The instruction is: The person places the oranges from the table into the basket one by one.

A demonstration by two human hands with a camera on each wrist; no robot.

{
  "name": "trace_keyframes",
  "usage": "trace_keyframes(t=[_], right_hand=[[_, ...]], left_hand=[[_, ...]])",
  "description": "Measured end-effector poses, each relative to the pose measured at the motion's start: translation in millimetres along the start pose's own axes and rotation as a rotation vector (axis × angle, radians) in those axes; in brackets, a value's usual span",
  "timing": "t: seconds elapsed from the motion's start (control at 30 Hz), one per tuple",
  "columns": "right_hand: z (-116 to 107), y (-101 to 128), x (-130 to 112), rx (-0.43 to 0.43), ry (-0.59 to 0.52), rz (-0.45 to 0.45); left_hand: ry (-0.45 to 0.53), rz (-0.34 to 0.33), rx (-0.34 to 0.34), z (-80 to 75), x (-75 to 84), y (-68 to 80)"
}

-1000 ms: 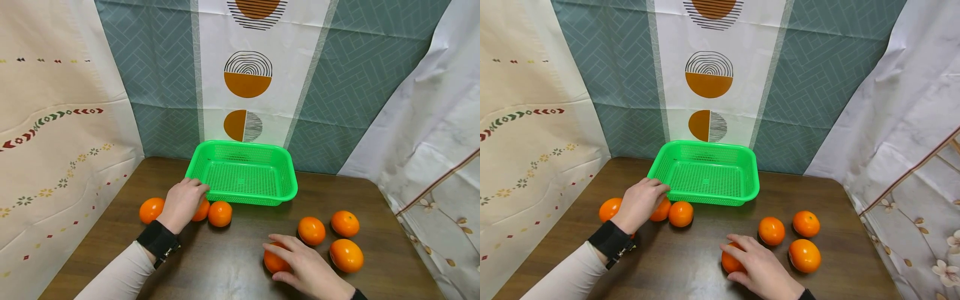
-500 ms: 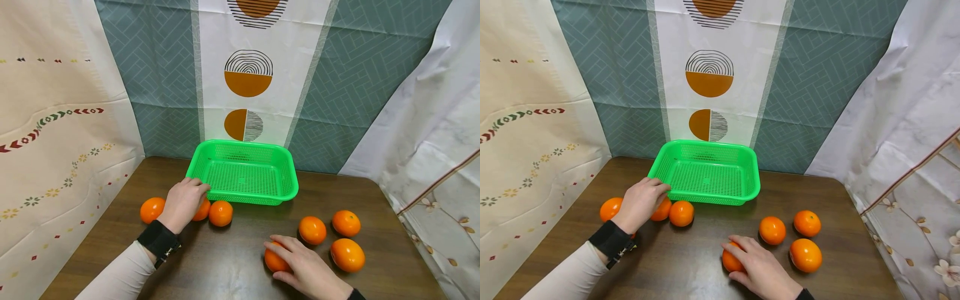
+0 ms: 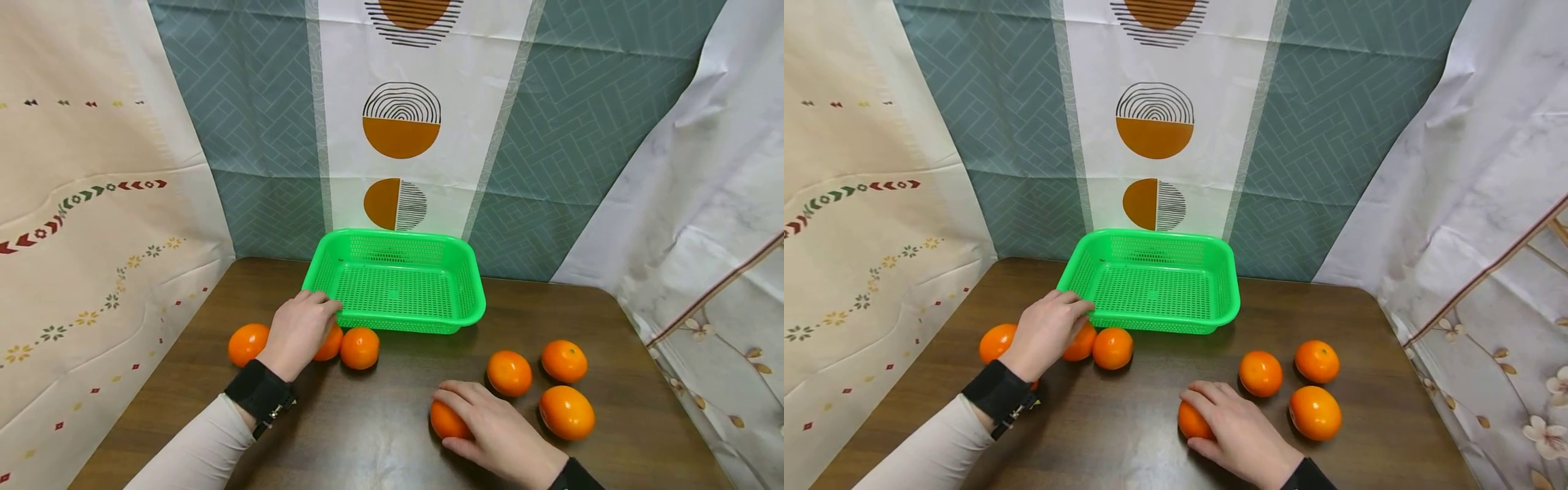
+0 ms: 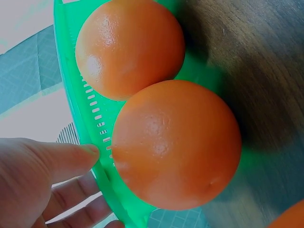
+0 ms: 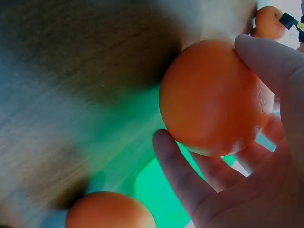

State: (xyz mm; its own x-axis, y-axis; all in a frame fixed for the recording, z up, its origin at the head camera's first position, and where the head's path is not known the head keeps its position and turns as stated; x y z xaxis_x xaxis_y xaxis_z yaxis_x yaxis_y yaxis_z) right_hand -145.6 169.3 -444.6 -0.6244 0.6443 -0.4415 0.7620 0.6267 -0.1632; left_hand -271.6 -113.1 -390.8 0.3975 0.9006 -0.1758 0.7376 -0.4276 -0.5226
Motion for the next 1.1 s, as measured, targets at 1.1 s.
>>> trace_keyframes(t=[1.1], right_hand=[[-80, -151, 5, 0.196, -0.042, 0.017]], left_hand=[[-0.006, 0.027, 0.001, -2.2, 2.0, 4.3]])
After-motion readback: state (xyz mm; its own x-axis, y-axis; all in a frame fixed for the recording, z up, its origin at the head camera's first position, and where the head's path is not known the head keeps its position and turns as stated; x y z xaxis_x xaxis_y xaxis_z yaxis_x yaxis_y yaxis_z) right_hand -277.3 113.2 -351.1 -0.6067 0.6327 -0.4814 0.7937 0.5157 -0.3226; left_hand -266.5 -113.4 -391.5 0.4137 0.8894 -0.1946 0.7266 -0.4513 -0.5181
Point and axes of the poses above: each hand's wrist, its own y-axis away from the middle knuckle, its own z-axis out of the palm, x = y × z, the point moved 7 cm from there along -y, towards the middle knuckle, and after that the axes turned 14 degrees about -y, right-handed, at the moved point
